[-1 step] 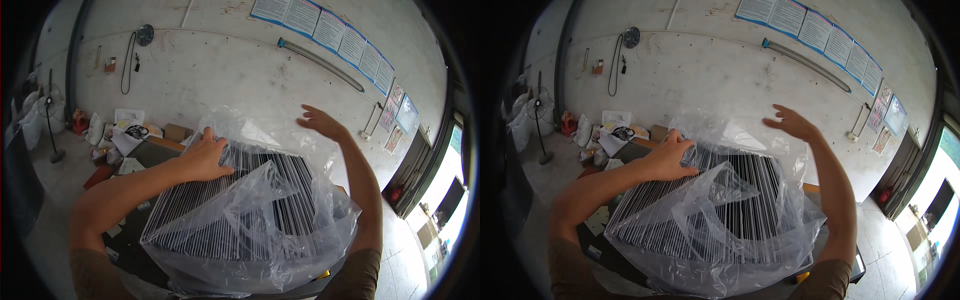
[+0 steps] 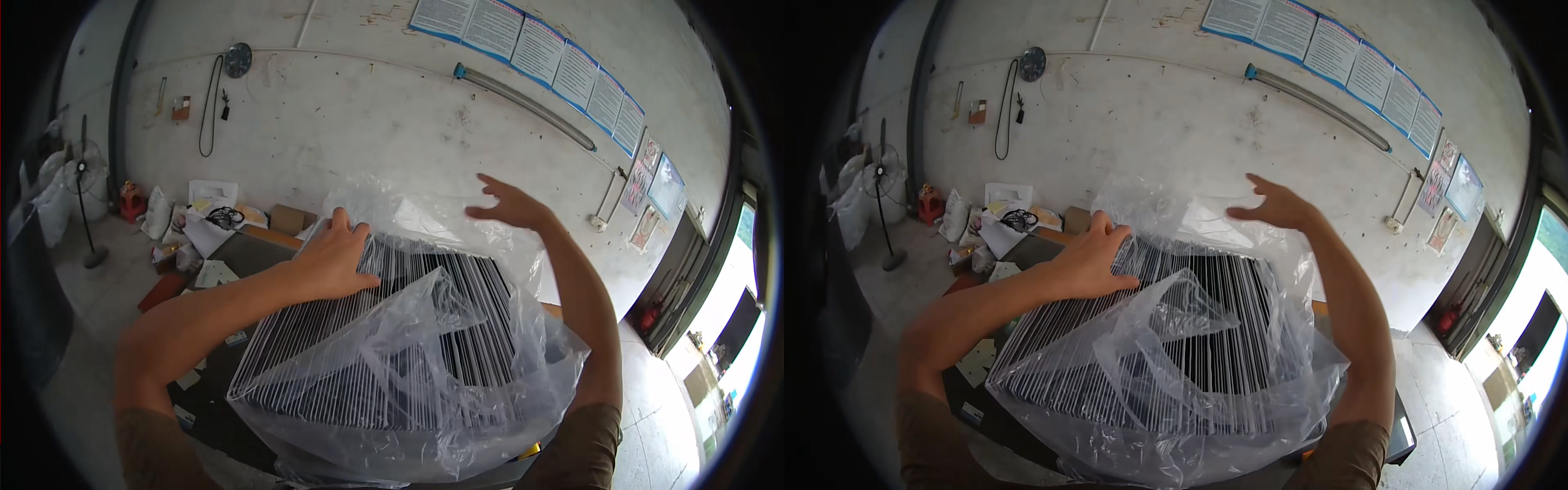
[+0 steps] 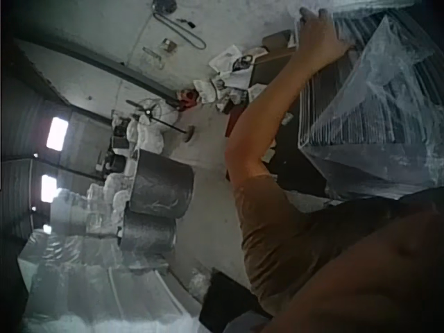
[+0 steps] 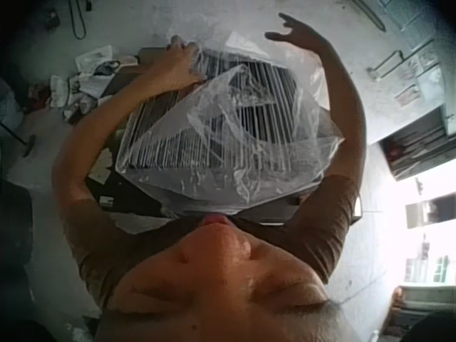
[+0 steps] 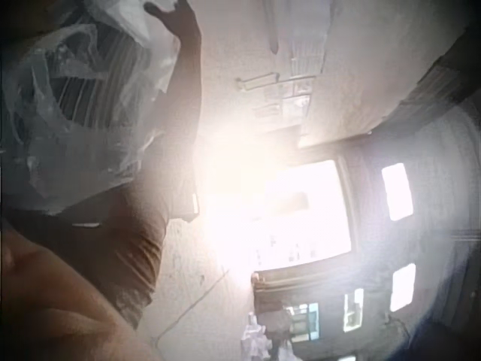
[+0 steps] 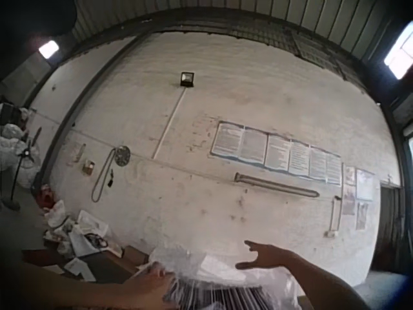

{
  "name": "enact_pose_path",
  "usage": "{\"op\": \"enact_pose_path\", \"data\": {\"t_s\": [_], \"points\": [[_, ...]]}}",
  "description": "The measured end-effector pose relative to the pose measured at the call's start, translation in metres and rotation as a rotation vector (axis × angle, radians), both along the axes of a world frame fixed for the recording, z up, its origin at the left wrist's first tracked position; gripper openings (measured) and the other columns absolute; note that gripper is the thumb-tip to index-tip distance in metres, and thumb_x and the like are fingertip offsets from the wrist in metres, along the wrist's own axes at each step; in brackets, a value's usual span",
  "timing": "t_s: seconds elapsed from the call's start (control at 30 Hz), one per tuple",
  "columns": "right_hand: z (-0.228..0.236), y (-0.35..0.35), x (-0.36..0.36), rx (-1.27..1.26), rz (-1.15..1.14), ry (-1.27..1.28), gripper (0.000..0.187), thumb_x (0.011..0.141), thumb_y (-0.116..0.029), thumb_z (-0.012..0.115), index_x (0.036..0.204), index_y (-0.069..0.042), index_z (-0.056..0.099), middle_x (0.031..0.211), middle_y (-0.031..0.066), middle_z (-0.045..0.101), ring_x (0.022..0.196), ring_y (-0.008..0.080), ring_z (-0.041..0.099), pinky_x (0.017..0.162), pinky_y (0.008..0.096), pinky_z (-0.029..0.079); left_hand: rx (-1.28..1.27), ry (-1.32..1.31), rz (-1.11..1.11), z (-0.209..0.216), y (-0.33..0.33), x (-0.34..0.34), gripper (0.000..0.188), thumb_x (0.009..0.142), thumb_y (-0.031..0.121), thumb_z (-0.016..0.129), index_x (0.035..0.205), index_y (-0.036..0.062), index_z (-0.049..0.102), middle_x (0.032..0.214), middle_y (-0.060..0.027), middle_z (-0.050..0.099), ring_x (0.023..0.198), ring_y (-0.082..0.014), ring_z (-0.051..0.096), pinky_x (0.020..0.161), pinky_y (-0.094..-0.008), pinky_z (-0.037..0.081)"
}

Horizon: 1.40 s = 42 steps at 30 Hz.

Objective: The person stacks a large number of white rectangular panels on a table, aligning them carefully. They then cover the stack with a clear plastic sheet and secure it using a tape dispenser and yellow tape.

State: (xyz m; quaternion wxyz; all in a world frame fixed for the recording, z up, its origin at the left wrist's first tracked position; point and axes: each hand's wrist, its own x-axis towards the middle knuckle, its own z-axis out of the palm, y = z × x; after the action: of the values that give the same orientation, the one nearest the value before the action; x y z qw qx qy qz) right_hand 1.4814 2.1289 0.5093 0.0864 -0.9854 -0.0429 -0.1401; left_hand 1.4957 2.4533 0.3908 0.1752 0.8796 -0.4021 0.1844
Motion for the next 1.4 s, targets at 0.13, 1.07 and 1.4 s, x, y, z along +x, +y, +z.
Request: {"op": "enact_pose_path", "data": {"t_s": [0.13, 1.07, 1.4], "points": [[-0.027, 0.019, 0.054, -0.324, 0.058, 0.043, 0.106, 0.059, -0.064, 0.074, 0.138, -0.005, 0.037, 0.127, 0.0248, 0.052, 0.120, 0.0384, 0.048, 0.101, 0.0447, 0.038, 0.152, -0.112, 0.016, 0.000, -0.006, -0.003, 0.053, 0.078, 0.023, 0.070, 0.116, -0.0094, 0.050, 0.098, -0.0285, 0.053, 0.095, -0.0428, 0.058, 0.082, -0.0433, 0.051], [-0.029, 0.147, -0.306, -0.395, 0.400, 0.040, 0.038, 0.078, -0.041, 0.068, 0.105, -0.015, 0.068, 0.088, 0.0061, 0.068, 0.099, 0.0319, 0.064, 0.103, 0.0605, 0.031, 0.659, 0.141, -0.340, 0.003, -0.033, -0.018, 0.113, 0.074, 0.085, 0.018, 0.146, -0.0017, 0.005, 0.149, -0.0303, 0.004, 0.139, -0.0439, 0.001, 0.114, -0.0537, 0.006], [-0.040, 0.019, -0.297, 0.008, -0.279, -0.822, 0.043, 0.092, -0.025, 0.053, 0.126, 0.001, 0.047, 0.112, 0.0137, 0.058, 0.105, 0.0224, 0.056, 0.102, 0.0364, 0.038, 0.273, 0.109, -0.583, 0.015, -0.055, 0.004, 0.116, 0.074, 0.085, 0.023, 0.144, -0.0067, 0.010, 0.148, -0.0325, 0.007, 0.141, -0.0394, 0.004, 0.114, -0.0526, 0.011]]}}
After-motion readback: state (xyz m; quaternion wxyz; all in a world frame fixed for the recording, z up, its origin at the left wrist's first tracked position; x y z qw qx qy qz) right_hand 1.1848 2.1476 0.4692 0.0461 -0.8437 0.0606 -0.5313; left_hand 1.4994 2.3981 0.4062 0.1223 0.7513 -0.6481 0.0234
